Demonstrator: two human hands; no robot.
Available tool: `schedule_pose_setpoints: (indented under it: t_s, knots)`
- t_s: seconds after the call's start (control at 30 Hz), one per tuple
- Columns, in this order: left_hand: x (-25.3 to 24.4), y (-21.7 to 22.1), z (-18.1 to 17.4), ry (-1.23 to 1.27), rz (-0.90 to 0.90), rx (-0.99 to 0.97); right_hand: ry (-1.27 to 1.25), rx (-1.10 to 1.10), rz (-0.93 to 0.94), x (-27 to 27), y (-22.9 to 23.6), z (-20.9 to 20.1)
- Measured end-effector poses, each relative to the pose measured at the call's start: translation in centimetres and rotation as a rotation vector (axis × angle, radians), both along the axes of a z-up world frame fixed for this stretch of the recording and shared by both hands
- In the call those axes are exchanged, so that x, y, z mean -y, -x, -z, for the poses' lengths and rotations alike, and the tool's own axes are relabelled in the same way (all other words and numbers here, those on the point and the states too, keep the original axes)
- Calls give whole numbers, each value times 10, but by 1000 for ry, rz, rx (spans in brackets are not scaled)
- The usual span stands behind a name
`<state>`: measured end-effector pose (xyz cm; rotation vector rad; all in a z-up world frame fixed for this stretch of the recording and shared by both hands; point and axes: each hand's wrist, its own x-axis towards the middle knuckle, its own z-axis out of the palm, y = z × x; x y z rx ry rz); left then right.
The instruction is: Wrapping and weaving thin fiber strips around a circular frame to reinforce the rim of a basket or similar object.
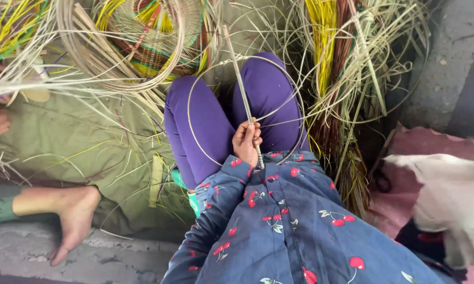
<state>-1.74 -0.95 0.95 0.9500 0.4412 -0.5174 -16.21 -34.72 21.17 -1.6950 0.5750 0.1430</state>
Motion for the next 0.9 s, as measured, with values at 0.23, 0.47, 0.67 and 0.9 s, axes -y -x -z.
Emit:
schedule_pose_setpoints:
  t_s: [0.23, 0.47, 0.67, 0.9]
  knots:
    - [3, -9, -5, -147, 9, 156, -52, -332, 122, -129, 7, 124]
    - [-3, 4, 4, -181, 18, 178, 13, -98, -208, -195, -2, 93]
    - [0, -1, -3, -132, -15, 127, 548, -353, 170, -151, -16, 186]
    - [-1, 0, 2, 35, -61, 15, 539, -390, 370, -84, -31, 225]
